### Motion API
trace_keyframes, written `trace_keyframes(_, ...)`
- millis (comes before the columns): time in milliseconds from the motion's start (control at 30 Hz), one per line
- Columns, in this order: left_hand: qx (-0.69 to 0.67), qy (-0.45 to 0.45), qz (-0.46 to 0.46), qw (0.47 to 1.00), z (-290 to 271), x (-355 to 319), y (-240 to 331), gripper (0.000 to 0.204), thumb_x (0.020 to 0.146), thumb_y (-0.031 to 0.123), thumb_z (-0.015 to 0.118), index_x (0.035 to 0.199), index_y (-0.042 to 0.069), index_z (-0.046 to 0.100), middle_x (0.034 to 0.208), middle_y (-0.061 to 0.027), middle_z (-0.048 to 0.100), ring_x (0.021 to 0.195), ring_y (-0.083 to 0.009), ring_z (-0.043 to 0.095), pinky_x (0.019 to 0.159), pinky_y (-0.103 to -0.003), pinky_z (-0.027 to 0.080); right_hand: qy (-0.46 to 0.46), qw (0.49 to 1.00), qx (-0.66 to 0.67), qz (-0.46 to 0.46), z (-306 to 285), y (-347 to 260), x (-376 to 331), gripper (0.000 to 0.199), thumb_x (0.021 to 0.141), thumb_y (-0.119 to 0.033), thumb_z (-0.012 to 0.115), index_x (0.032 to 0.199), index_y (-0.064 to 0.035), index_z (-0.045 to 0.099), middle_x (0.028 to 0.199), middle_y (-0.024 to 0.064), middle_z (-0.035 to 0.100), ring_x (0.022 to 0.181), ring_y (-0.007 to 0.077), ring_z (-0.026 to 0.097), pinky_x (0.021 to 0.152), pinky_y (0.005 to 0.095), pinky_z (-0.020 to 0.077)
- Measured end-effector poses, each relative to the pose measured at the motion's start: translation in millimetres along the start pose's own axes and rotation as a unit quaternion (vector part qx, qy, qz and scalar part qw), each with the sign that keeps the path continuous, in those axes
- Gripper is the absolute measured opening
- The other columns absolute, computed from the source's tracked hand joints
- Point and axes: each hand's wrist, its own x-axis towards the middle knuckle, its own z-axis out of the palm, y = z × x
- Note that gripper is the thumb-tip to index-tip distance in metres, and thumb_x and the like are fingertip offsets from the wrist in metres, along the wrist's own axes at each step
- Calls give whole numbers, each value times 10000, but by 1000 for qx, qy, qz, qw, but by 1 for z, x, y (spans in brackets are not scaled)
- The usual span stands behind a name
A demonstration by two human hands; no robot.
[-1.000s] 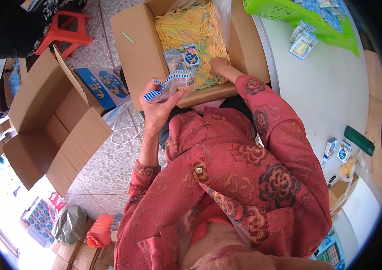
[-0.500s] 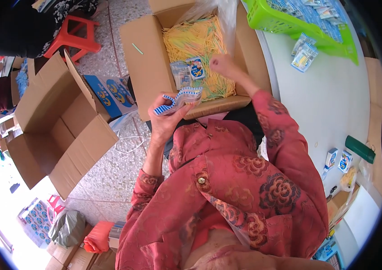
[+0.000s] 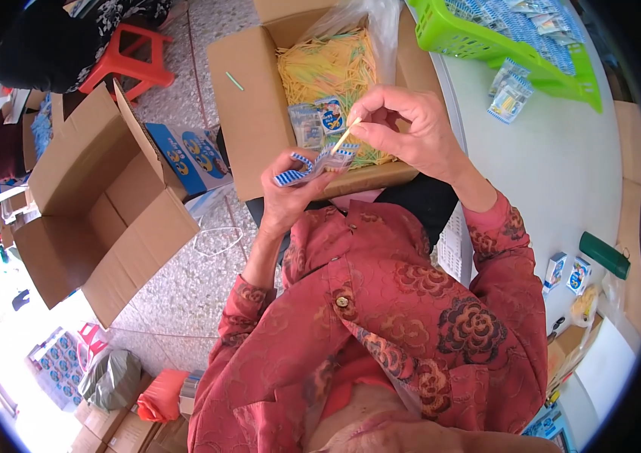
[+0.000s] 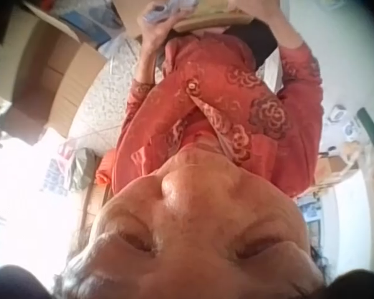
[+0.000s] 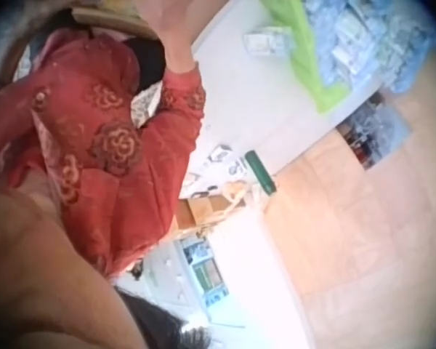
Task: Packing items into blue bags and placing them into a box with shredded paper padding.
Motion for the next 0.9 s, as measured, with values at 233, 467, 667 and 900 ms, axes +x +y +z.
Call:
trace_keyframes(233,-29,-7,-17,999,-2,-2,1,235,671,9,740,813,13,553,646,16,541,576,-19,468,499,-153,368,4,998,59,17,-2,0,-1,51,801,-47,604,840,-17,592,713,-36,547,597,5,453,504,157,347)
trace_keyframes(467,-19,-4,-5,1000,-3,-3,2,240,668,12,744,811,20,551,649,16,542,579,-17,464,499,-151,365,10,999,26,17,1,4,-4,45,803,-46,601,840,-23,592,732,-33,554,608,5,458,517,156,353)
trace_keyframes(667,-16,-16,0,1000,-1,-2,1,239,670,21,742,815,19,553,670,19,544,604,-20,470,520,-156,383,-15,1000,-7,26,11,8,-1,71,779,-94,629,788,-31,599,696,-48,544,581,-1,427,498,169,340)
trace_keyframes(900,-15,-45,-4,999,-1,-2,1,241,672,22,738,838,22,563,699,15,552,630,-31,487,546,-169,408,-41,998,38,14,9,7,3,51,776,-76,641,782,-40,605,690,-35,526,562,6,411,496,182,308)
